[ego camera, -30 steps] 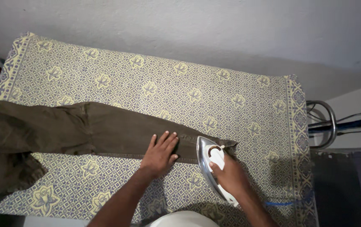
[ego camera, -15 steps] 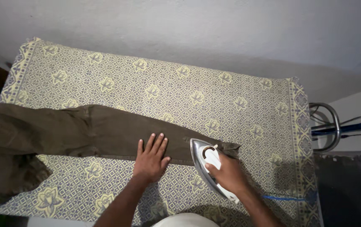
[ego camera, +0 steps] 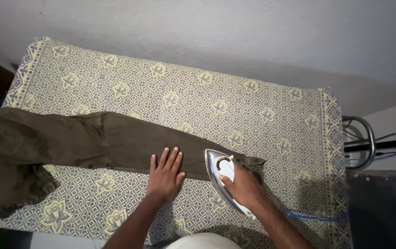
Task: The person irons a pair of brown trousers on a patterned ironing board. They smooth the fabric with their hands and use a white electric iron to press the garment, focusing on the leg sections and seams.
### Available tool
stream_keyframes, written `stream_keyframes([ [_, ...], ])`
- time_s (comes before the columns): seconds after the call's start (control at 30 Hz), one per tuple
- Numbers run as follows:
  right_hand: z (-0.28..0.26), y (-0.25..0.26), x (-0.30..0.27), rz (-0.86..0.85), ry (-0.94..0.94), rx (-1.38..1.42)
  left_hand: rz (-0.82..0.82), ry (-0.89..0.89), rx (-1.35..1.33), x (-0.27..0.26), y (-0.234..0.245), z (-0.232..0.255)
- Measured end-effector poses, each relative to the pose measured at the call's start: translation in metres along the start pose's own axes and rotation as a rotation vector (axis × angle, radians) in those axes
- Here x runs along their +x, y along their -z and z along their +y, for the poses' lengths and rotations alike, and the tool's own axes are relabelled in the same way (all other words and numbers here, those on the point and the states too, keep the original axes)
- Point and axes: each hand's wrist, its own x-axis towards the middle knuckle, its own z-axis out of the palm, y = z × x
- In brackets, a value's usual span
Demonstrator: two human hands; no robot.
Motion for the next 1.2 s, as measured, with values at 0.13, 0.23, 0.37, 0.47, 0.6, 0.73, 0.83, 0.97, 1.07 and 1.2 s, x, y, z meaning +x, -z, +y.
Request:
stream_keyframes([
  [0.13, -0.007, -0.001, 0.005, -0.013, -0.025, 0.003, 0.017, -0.005, 0.019, -0.003, -0.001, 0.002],
  [0.23, -0.006, 0.0, 0.004, -0.008, -0.028, -0.061, -0.003, 0.003, 0.012, -0.005, 0.003, 0.001],
  [0.37, 0.0, -0.002, -0.006, 0.015, 0.004, 0.025, -0.016, 0.001, -0.01, -0.018, 0.005, -0.002],
  [0.47, 0.002, -0.007, -0.009, 0.031, 0.008, -0.005, -0.02, -0.007, -0.017, -0.03, 0.004, -0.006],
  [0.6, 0.001, -0.012, -0.001, 0.048, -0.019, -0.087, -0.07, -0.011, -0.018, -0.038, 0.001, -0.009],
  [0.73, 0.0, -0.009, -0.01, -0.011, -0.12, 0.014, -0.049, -0.04, -0.009, -0.045, 0.006, -0.012],
  [0.83, 0.001, -0.013, -0.005, 0.067, -0.036, -0.145, -0.101, -0.033, 0.007, -0.054, 0.01, -0.011],
  [0.97, 0.007, -0.02, 0.001, 0.135, 0.058, -0.068, -0.117, -0.096, 0.035, -0.046, 0.011, -0.006],
  [1.07, 0.015, -0.022, -0.004, 0.161, -0.008, -0.092, -0.106, -0.166, 0.027, -0.037, 0.008, 0.002],
  [1.2, 0.025, -0.027, -0.008, 0.174, -0.161, -0.149, -0.124, -0.218, -0.001, -0.031, 0.005, 0.01],
])
